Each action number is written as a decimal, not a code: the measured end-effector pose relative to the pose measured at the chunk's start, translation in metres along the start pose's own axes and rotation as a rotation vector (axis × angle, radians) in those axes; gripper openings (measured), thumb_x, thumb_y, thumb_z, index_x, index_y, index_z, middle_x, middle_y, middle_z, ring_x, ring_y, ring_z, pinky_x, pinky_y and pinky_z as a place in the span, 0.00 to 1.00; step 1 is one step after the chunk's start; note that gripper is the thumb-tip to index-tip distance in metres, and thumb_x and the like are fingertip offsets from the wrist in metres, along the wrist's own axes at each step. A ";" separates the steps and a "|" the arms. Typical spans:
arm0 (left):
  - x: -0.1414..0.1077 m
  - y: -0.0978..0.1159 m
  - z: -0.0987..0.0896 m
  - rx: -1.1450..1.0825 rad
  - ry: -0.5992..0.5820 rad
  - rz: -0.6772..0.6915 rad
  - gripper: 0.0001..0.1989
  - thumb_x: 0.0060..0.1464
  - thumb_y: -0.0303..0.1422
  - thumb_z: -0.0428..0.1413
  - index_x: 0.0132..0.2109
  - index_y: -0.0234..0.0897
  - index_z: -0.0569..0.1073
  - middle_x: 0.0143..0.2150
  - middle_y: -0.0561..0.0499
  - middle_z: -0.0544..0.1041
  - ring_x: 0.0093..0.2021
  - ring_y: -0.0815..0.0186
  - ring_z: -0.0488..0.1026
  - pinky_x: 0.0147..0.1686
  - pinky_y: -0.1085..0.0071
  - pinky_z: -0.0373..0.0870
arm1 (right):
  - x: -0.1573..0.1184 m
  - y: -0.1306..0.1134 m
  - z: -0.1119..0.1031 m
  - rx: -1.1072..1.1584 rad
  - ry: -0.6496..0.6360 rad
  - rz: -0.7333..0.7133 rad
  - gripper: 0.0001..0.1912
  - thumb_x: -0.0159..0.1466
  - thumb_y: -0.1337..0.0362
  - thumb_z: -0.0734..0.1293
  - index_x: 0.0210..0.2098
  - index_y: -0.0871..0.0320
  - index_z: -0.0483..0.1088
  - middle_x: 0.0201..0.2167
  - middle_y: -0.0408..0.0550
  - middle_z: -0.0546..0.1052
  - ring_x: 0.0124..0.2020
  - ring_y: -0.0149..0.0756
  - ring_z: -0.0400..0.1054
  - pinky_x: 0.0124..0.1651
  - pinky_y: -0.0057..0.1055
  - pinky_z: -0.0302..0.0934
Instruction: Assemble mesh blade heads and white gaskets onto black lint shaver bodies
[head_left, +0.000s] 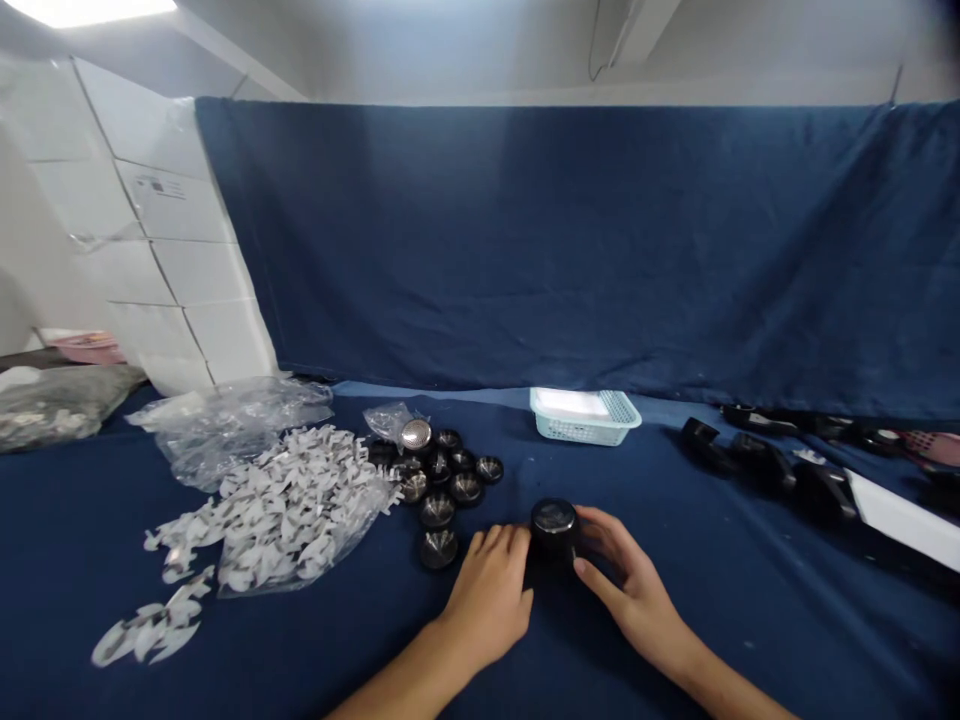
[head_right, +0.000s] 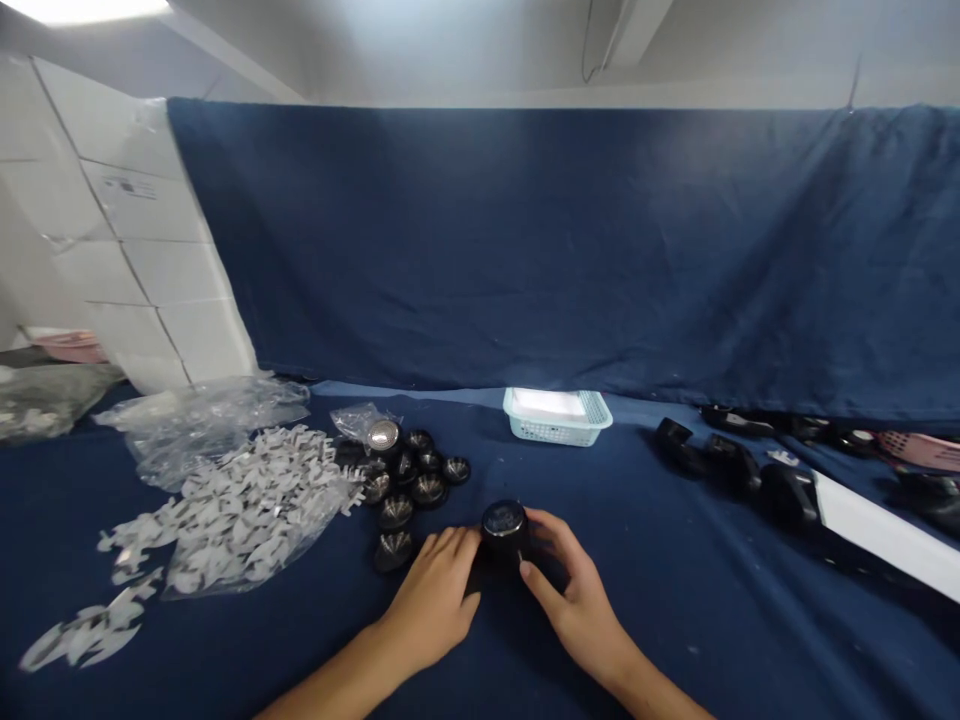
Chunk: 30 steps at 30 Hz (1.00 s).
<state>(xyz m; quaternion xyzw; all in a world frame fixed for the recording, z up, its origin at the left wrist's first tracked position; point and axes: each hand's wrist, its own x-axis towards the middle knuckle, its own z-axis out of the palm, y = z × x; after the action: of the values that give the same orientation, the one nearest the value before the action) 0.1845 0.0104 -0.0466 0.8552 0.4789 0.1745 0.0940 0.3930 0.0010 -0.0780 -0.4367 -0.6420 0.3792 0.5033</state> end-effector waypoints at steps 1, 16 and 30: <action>0.001 0.000 0.002 -0.005 -0.001 -0.011 0.28 0.48 0.25 0.53 0.59 0.33 0.64 0.56 0.42 0.70 0.56 0.51 0.63 0.58 0.54 0.57 | 0.000 0.001 0.000 -0.021 0.014 -0.032 0.23 0.65 0.59 0.65 0.58 0.47 0.61 0.57 0.50 0.70 0.57 0.44 0.64 0.60 0.45 0.58; -0.012 0.021 0.003 -0.005 0.149 0.087 0.44 0.42 0.20 0.53 0.67 0.45 0.51 0.60 0.46 0.64 0.57 0.54 0.63 0.60 0.53 0.53 | 0.003 0.002 0.001 -0.239 0.103 -0.112 0.33 0.56 0.59 0.72 0.58 0.51 0.60 0.56 0.51 0.69 0.58 0.47 0.64 0.62 0.48 0.57; -0.021 0.030 -0.009 -0.266 0.201 0.036 0.17 0.61 0.37 0.52 0.56 0.41 0.66 0.45 0.49 0.73 0.45 0.60 0.72 0.48 0.62 0.68 | 0.012 0.023 -0.020 -0.204 0.541 0.012 0.16 0.62 0.55 0.63 0.47 0.54 0.67 0.47 0.54 0.73 0.49 0.49 0.68 0.50 0.46 0.64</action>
<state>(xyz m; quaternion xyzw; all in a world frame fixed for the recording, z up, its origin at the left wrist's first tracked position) 0.1946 -0.0233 -0.0326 0.8218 0.4433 0.3227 0.1548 0.4150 0.0211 -0.0912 -0.5740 -0.5167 0.1856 0.6075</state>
